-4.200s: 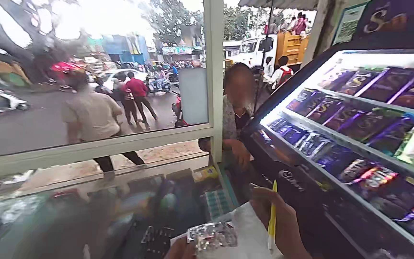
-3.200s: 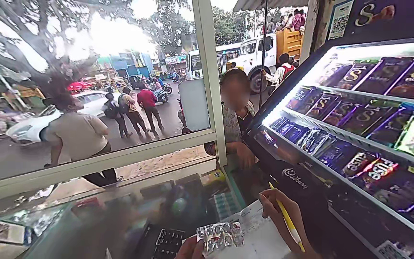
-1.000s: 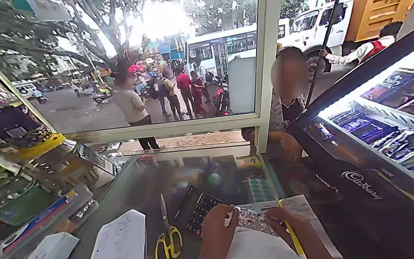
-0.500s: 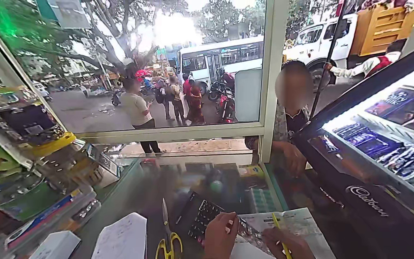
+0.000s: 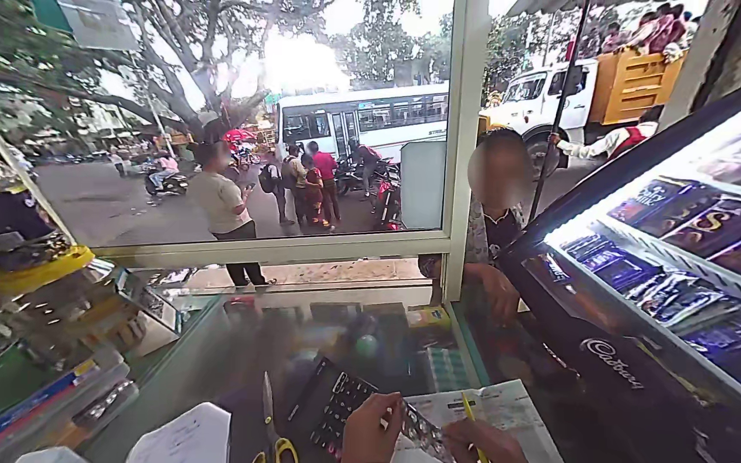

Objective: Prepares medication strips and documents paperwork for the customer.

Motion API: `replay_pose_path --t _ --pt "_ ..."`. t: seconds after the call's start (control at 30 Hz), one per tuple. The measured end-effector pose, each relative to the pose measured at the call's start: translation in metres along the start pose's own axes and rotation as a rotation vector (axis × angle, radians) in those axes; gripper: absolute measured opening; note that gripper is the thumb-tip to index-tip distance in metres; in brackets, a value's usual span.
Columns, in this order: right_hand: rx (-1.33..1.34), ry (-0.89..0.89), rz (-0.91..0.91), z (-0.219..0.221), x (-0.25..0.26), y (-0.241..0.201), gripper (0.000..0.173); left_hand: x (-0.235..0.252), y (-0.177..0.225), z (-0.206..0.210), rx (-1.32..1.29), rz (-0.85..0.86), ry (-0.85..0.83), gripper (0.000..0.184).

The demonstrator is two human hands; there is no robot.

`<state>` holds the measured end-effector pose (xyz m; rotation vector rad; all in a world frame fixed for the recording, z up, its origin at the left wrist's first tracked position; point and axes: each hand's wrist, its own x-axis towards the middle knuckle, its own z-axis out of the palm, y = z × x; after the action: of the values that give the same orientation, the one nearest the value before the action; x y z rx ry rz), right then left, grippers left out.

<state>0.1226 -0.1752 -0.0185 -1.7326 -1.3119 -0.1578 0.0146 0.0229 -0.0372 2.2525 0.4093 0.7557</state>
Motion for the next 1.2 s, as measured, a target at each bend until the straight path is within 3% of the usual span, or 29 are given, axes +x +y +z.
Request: replay_pose_path --t 0.33,0.47,0.7,0.93,1.2 --pt "-0.008 0.008 -0.032 0.005 0.001 0.002 0.014 0.000 0.003 -0.006 0.176 0.063 -0.020 0.022" --pt "-0.011 0.001 -0.020 0.006 0.002 0.002 0.015 0.004 0.016 -0.011 0.258 -0.044 -0.117 0.030" --pt "0.016 0.002 -0.003 0.009 0.000 0.004 0.015 0.004 0.002 -0.001 0.388 0.063 -0.033 0.026" --pt "0.093 -0.045 0.149 0.006 0.002 -0.006 0.018 0.002 0.009 -0.010 0.305 0.019 -0.087 0.026" --pt "0.104 -0.047 0.152 0.008 0.001 -0.003 0.018 -0.001 0.009 -0.007 0.190 0.004 -0.086 0.025"
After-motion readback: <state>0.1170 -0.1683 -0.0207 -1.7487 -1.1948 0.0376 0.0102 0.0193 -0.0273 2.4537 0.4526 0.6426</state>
